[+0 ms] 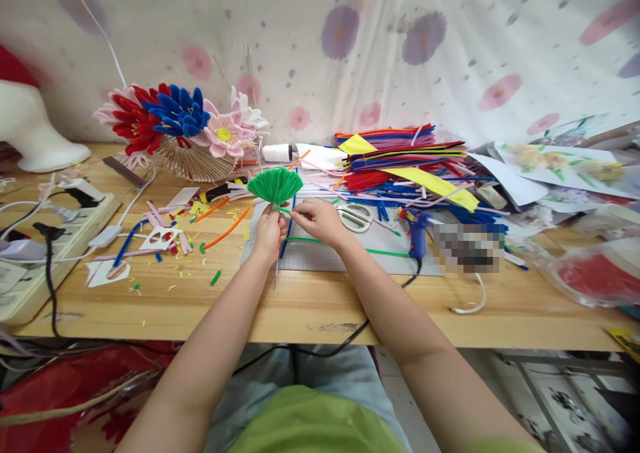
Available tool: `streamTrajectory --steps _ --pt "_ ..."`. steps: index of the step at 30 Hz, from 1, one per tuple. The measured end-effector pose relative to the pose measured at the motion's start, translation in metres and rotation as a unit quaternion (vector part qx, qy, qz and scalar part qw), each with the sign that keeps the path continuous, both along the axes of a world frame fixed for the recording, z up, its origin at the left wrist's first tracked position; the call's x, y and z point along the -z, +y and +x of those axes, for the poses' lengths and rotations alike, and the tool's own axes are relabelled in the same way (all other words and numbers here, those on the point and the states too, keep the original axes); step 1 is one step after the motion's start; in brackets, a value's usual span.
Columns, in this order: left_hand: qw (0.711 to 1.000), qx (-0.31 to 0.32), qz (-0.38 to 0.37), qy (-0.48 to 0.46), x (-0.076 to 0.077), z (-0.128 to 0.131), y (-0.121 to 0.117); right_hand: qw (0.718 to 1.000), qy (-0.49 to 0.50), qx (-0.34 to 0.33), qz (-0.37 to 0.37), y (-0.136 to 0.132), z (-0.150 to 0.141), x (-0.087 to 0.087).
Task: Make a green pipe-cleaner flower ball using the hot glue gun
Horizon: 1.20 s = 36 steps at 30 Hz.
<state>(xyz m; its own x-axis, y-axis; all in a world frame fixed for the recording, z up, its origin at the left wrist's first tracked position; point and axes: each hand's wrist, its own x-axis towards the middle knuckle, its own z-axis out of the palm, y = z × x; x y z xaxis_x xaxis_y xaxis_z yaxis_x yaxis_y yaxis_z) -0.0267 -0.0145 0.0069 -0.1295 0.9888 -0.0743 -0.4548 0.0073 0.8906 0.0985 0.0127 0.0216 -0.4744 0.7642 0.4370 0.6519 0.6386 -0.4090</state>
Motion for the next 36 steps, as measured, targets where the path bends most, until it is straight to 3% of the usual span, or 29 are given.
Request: streamTrajectory --steps 12,20,28,36 --pt "0.998 -0.021 -0.014 0.055 0.001 0.008 -0.003 0.996 -0.035 0.063 0.053 0.004 0.001 0.005" --pt "0.997 -0.064 0.001 0.041 0.003 0.009 -0.002 0.998 0.024 0.046 0.043 0.001 0.001 0.008" --pt "1.0 -0.013 0.017 0.023 -0.013 0.01 -0.008 0.973 0.228 0.028 -0.019 -0.002 -0.001 0.01" --pt "0.986 0.071 -0.048 -0.146 -0.03 0.011 -0.017 0.955 0.285 0.006 -0.082 -0.003 0.003 0.016"
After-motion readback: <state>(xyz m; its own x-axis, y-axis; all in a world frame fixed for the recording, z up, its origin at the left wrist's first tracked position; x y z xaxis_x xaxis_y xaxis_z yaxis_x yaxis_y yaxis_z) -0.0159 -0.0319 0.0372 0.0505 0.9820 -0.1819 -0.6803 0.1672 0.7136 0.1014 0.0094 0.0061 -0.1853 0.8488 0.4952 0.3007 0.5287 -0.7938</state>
